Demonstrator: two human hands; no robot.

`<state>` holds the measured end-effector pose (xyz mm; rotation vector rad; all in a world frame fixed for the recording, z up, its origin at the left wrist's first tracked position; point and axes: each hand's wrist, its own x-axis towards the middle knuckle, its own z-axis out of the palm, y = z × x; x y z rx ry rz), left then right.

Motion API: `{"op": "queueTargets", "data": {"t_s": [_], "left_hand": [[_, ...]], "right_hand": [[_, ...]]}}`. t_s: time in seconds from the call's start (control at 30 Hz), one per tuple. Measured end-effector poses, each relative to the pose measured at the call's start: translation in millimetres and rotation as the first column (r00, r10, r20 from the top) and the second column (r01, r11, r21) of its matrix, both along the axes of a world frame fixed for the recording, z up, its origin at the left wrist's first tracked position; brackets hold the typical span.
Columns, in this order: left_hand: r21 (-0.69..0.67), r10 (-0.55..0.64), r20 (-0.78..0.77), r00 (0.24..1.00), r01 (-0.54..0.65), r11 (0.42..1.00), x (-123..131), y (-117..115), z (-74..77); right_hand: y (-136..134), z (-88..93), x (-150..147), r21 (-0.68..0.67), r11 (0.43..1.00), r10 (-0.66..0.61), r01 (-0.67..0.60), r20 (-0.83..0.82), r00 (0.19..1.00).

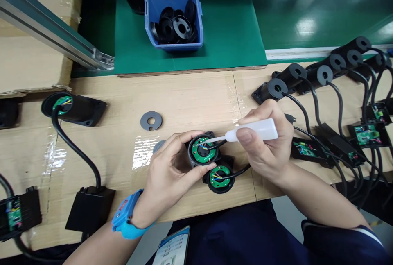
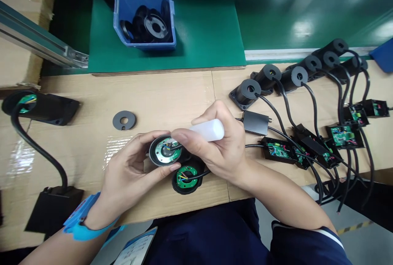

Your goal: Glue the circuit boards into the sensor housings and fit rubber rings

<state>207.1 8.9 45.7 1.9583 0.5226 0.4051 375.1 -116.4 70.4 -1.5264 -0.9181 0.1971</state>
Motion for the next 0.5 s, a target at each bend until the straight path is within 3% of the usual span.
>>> {"op": "queueTargets", "data": {"t_s": [0.27,0.5], "left_hand": [[-0.076,0.007,0.025,1.0,-0.005,0.997,1.1,-0.9,-1.9],[-0.091,0.02,0.022,1.0,-0.018,0.996,0.3,-1.0,-4.1]], "right_hand": [[2.8,-0.9,-2.0,0.018,0.997,0.069,-0.069,-0.014,0.998],[4.2,-1.6,-2.4,0.013,0.999,0.034,-0.034,0.001,0.999]]}}
